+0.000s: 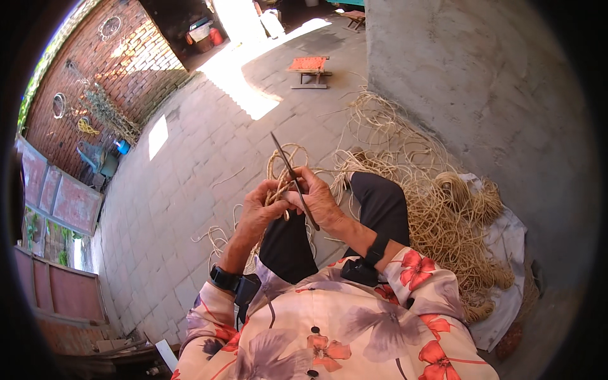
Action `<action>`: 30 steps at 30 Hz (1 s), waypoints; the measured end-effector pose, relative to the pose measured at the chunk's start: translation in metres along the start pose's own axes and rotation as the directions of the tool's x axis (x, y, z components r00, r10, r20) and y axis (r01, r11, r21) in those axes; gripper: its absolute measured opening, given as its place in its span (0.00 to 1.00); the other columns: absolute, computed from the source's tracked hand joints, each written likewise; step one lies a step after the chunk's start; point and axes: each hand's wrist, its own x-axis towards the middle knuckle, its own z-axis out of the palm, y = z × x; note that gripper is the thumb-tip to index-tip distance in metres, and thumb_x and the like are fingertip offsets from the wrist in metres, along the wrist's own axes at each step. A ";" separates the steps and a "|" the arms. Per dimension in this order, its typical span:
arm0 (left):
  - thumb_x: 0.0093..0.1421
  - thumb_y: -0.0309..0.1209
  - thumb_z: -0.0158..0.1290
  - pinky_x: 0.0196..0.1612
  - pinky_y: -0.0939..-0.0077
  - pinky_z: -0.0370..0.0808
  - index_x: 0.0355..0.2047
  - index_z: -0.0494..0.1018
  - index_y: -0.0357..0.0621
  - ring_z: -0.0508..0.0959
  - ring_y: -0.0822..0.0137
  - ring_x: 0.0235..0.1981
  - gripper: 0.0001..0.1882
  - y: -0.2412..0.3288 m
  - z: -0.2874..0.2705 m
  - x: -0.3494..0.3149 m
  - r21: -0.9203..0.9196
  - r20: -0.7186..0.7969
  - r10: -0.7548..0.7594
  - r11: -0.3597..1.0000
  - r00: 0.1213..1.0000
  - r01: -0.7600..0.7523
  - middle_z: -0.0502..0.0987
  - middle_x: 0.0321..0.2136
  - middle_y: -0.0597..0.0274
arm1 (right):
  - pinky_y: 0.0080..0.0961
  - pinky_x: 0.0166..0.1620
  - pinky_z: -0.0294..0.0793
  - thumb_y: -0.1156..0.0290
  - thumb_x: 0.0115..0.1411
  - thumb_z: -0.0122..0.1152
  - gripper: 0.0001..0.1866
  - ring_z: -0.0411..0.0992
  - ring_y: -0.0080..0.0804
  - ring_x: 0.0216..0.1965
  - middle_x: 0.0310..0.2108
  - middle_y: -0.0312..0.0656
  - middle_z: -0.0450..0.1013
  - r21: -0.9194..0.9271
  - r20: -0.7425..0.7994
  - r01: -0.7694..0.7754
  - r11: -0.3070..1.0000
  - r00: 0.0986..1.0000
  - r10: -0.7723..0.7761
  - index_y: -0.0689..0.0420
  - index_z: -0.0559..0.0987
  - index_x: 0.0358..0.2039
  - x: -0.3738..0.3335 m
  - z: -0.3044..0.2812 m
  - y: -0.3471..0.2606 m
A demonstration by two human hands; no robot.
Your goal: The person pulls lengths of rope from a pile, looping and knotting them together to form a mesh pattern while trimming excess fibers with shears.
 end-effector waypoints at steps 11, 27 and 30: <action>0.53 0.24 0.53 0.21 0.85 0.65 0.29 0.70 0.48 0.70 0.79 0.21 0.05 -0.025 -0.100 0.002 -0.068 -0.473 0.012 0.996 0.881 -0.050 0.71 0.21 0.71 | 0.10 0.16 0.59 0.79 0.49 0.54 0.19 0.59 0.15 0.13 0.22 0.31 0.64 -0.030 -0.512 0.135 0.990 0.849 -0.131 0.56 0.68 0.43 -0.045 -0.134 0.002; 0.50 0.30 0.59 0.43 0.67 0.72 0.53 0.66 0.50 0.74 0.62 0.43 0.28 -0.073 -0.178 -0.019 0.870 -0.494 0.489 0.284 0.719 0.404 0.75 0.39 0.57 | 0.24 0.24 0.79 0.77 0.56 0.53 0.09 0.75 0.33 0.23 0.24 0.42 0.69 -0.270 -0.962 0.087 0.959 -0.071 -0.265 0.58 0.67 0.38 -0.290 -0.530 -0.051; 0.48 0.31 0.60 0.46 0.64 0.72 0.50 0.70 0.49 0.75 0.56 0.43 0.26 -0.077 -0.163 -0.009 0.751 -0.222 0.320 0.658 0.921 -0.048 0.73 0.44 0.54 | 0.26 0.28 0.81 0.74 0.61 0.50 0.08 0.77 0.35 0.26 0.27 0.45 0.71 -0.190 -0.948 -0.086 0.978 -0.243 -0.206 0.62 0.67 0.39 -0.307 -0.527 -0.063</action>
